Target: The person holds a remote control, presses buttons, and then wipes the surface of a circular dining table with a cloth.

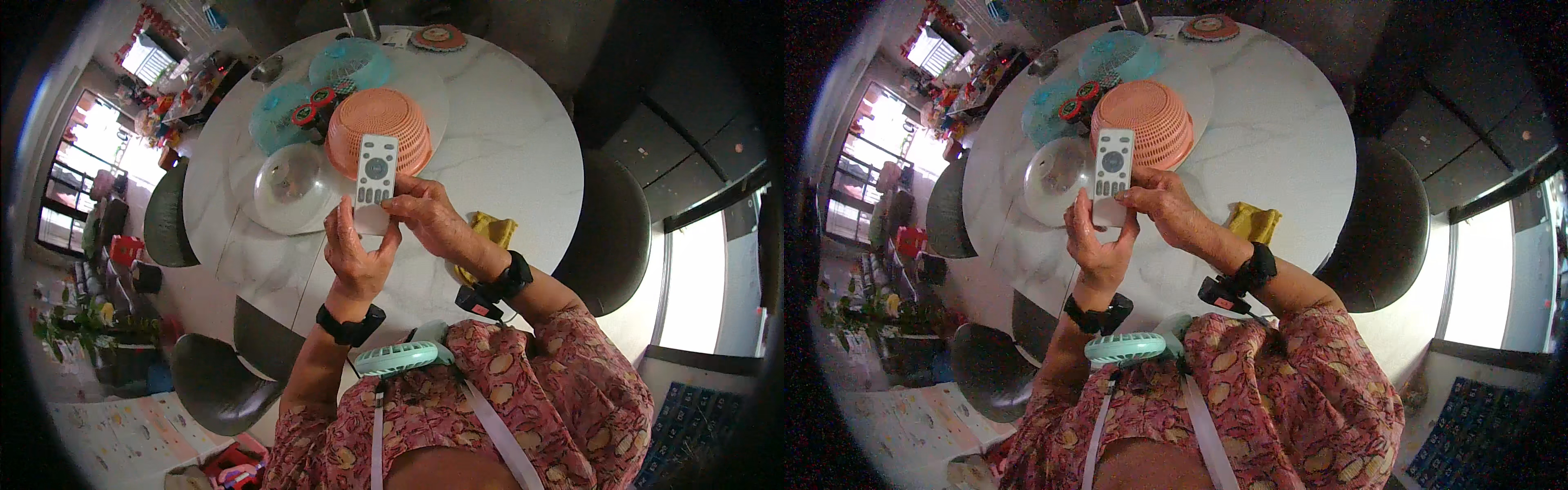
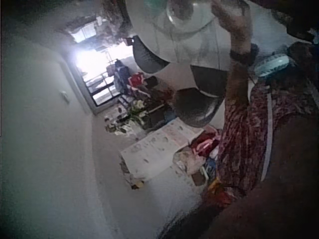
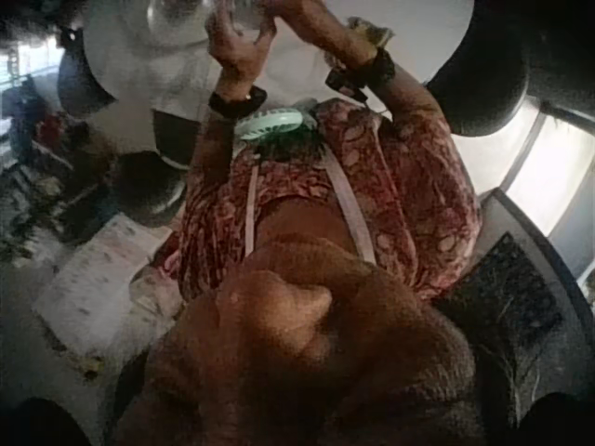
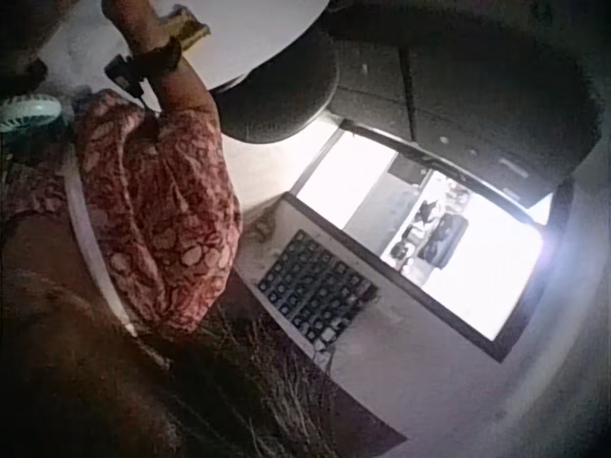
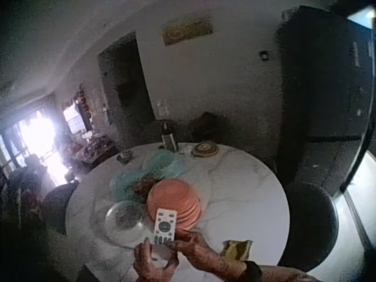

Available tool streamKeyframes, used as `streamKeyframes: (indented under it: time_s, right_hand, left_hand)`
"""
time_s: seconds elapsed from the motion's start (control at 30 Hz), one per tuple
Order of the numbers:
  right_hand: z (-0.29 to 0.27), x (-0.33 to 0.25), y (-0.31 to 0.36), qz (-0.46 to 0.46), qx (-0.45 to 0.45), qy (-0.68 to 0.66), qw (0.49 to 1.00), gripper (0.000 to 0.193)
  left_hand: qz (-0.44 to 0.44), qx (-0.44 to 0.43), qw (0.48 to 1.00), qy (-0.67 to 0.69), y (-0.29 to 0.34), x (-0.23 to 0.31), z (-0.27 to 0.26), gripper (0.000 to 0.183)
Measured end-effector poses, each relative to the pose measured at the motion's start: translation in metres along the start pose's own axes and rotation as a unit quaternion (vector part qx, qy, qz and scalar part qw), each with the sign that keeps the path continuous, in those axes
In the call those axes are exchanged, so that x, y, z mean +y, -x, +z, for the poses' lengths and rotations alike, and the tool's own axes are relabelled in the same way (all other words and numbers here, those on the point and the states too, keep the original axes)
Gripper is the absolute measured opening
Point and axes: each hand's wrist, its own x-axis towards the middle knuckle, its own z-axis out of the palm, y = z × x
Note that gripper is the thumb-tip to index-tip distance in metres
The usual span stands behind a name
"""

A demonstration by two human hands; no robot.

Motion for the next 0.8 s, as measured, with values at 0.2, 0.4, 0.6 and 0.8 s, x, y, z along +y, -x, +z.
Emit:
streamKeyframes:
  time_s: [0.2, 0.4, 0.6, 0.8]
  right_hand:
    - [-0.009, -0.008, 0.003, -0.022, 0.014, -0.005, 1.000, 0.032]
    - [-0.009, -0.007, 0.001, -0.040, 0.019, 0.064, 0.997, 0.033]
    - [-0.015, 0.003, -0.002, -0.051, 0.004, 0.067, 0.996, 0.037]
    - [-0.021, 0.004, -0.005, -0.065, -0.009, 0.081, 0.995, 0.038]
  left_hand:
    - [0.004, -0.040, 0.999, -0.004, 0.005, 0.016, 0.000, 0.074]
    - [0.035, -0.053, 0.998, -0.017, 0.017, 0.012, -0.001, 0.077]
    - [-0.002, -0.082, 0.997, -0.003, 0.029, 0.007, -0.002, 0.077]
    - [0.015, -0.071, 0.997, -0.019, 0.033, 0.000, 0.001, 0.077]
